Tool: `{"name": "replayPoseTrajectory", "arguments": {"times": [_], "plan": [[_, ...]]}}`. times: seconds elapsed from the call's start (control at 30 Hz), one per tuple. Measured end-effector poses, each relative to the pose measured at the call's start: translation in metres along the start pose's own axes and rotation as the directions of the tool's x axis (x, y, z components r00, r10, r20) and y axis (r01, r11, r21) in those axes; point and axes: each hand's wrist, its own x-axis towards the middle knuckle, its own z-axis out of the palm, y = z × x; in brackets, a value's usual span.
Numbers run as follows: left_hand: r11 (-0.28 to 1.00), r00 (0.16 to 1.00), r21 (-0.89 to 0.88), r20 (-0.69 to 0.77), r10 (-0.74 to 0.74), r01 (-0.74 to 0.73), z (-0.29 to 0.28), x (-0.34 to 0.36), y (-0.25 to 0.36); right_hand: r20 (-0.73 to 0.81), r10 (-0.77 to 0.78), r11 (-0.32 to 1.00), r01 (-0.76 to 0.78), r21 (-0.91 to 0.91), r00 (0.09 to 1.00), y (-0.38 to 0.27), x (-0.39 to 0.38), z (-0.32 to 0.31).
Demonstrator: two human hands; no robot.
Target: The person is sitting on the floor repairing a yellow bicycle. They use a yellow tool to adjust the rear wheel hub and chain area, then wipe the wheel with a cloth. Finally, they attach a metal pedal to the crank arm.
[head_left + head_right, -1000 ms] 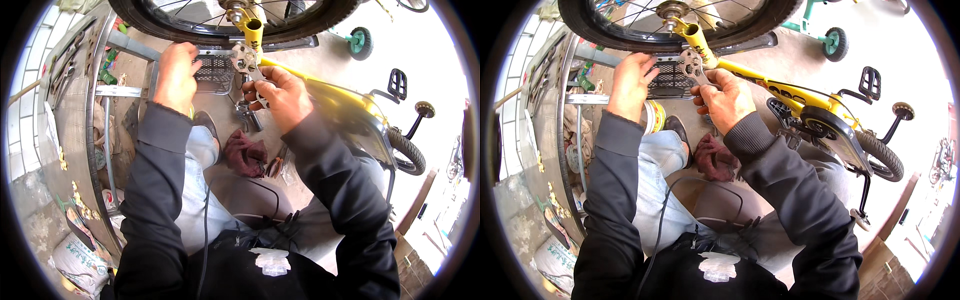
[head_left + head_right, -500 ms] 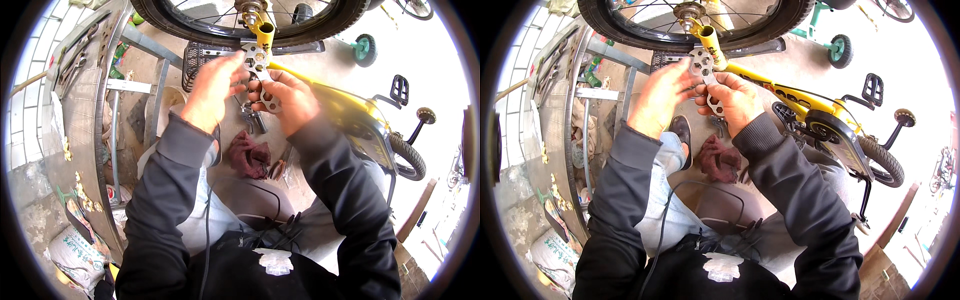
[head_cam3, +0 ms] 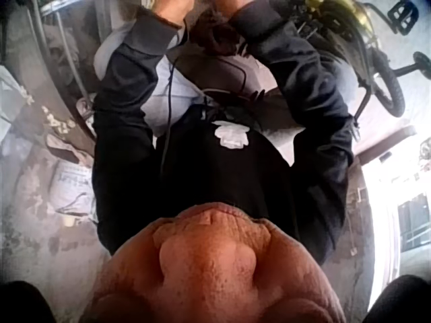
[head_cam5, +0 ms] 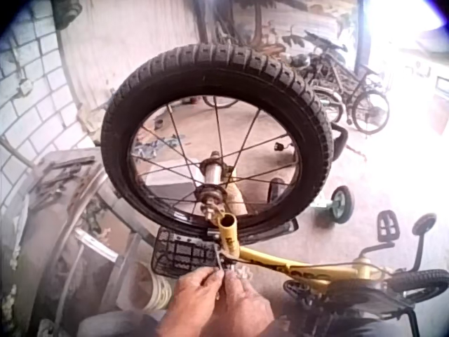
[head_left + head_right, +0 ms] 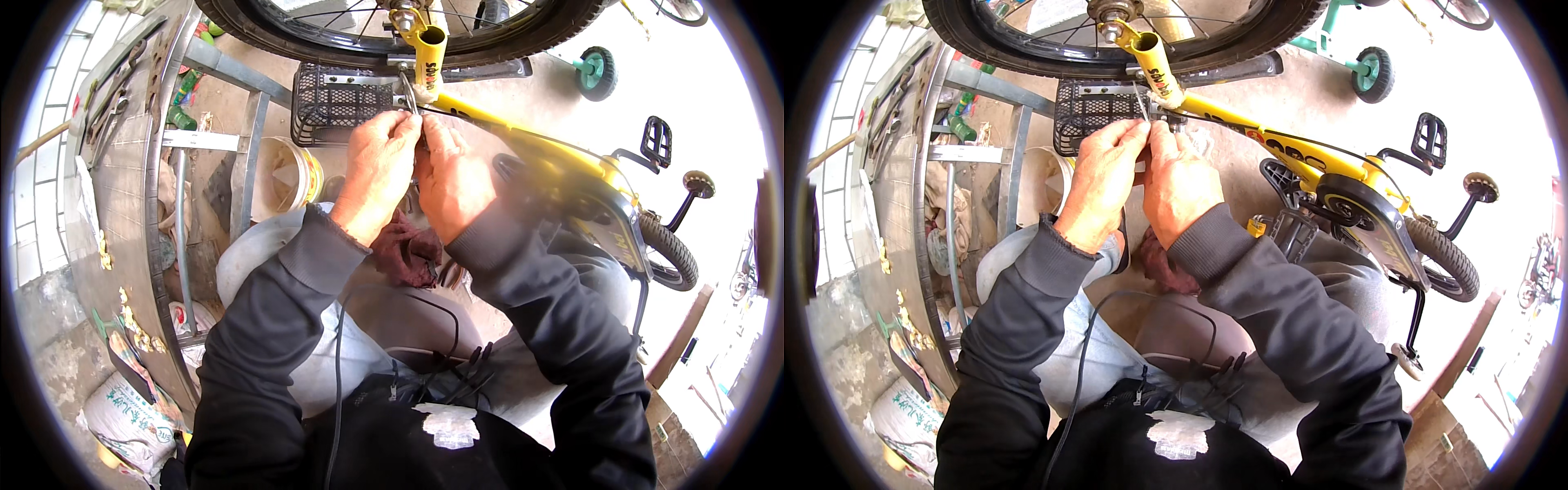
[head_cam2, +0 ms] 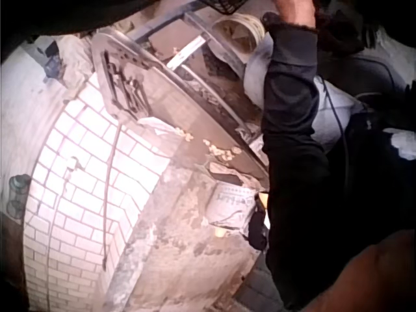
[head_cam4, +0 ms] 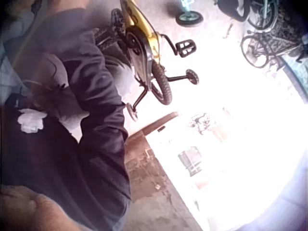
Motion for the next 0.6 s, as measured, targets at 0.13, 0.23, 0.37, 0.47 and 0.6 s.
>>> {"name": "replayPoseTrajectory", "arguments": {"times": [0.13, 0.23, 0.37, 0.47, 0.6], "plan": [[0.993, 0.998, -0.121, 0.056, -0.01, 0.017, -0.002, 0.002, 0.0, 0.095, -0.069, 0.996, 0.074, -0.058, 0.993, 0.0, -0.003, -0.002], [0.989, 0.996, -0.136, 0.076, -0.039, 0.049, -0.007, 0.004, 0.002, 0.099, -0.107, 0.993, 0.11, -0.03, 0.989, -0.003, -0.004, 0.002], [0.992, 0.998, -0.109, 0.019, 0.058, -0.056, -0.016, 0.015, 0.001, 0.101, -0.196, 0.98, 0.199, -0.026, 0.975, -0.006, -0.005, -0.002], [0.962, 0.995, 0.253, 0.016, 0.098, -0.099, -0.028, 0.025, 0.012, 0.193, -0.1, 0.995, 0.099, 0.014, 0.976, -0.014, -0.004, -0.02], [0.717, 0.946, 0.641, 0.045, 0.322, -0.275, -0.053, 0.048, 0.009, 0.104, -0.052, 0.995, 0.061, -0.084, 0.993, -0.008, -0.001, -0.024]]}}
